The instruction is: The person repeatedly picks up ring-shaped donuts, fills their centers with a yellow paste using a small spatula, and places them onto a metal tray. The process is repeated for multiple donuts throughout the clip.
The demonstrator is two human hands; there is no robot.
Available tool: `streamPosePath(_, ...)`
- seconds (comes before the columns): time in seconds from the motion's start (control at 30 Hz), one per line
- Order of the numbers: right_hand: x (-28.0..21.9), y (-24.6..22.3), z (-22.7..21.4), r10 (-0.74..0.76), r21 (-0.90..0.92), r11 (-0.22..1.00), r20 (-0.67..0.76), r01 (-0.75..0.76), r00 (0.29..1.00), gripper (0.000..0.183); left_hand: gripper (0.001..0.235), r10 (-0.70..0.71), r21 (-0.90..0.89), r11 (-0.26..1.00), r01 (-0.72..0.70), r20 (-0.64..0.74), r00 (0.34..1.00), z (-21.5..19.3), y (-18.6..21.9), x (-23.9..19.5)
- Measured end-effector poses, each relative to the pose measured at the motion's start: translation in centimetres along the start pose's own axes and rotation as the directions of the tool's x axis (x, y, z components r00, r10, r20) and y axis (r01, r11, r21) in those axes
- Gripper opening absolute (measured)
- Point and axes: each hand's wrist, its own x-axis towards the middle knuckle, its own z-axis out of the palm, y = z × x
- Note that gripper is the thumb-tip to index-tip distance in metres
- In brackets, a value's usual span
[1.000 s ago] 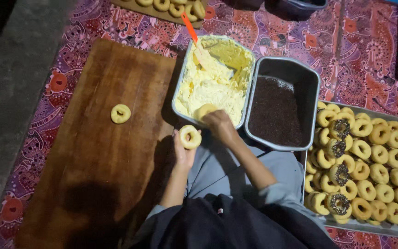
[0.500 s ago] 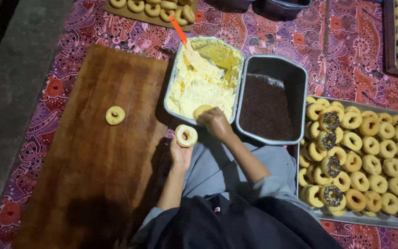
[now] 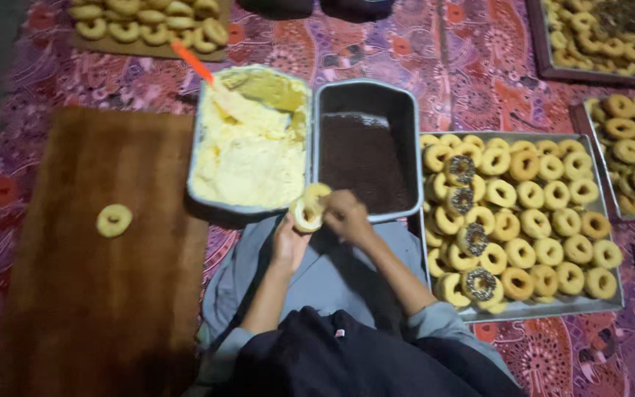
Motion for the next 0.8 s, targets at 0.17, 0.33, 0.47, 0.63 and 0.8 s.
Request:
streamPosePath(0.17, -0.8, 8.9, -6.0, 0.410, -0.429, 0.845, 0.135, -0.320, 0.902, 0.019, 0.040, -0.004, 0.916, 0.368, 0.161, -0.172, 0.985, 6.6, -2.1, 5.8)
streamPosePath(0.33, -2.1, 10.4, -8.7, 0.864, 0.740, 0.346, -0.012, -0.577, 0.503, 0.023, 0.031, 0.054, 0.708, -0.454, -0.540, 0.627, 0.777, 7.7, -3.9, 11.4)
streamPosePath(0.47, -4.3, 9.7, -10.4, 0.846, 0.939, -0.119, 0.266, -0.323, 0.462, 0.033, 0.024, 0.096, 0.834, -0.410, -0.369, 0.442, 0.892, 6.8, -5.9, 14.5)
streamPosePath(0.63, -9.8, 9.6, -12.8, 0.736, 0.601, 0.648, -0.337, -0.467, 0.588, 0.027, 0.034, 0.214, 0.971, 0.213, -0.113, 0.067, 0.975, 5.9, -6.1, 13.2)
streamPosePath(0.8, -18.5, 11.3, -20.1, 0.917, 0.926, 0.360, -0.328, -0.115, 0.228, 0.033, 0.032, 0.353, 0.930, 0.058, -0.364, 0.322, 0.878, 8.2, -7.0, 10.3)
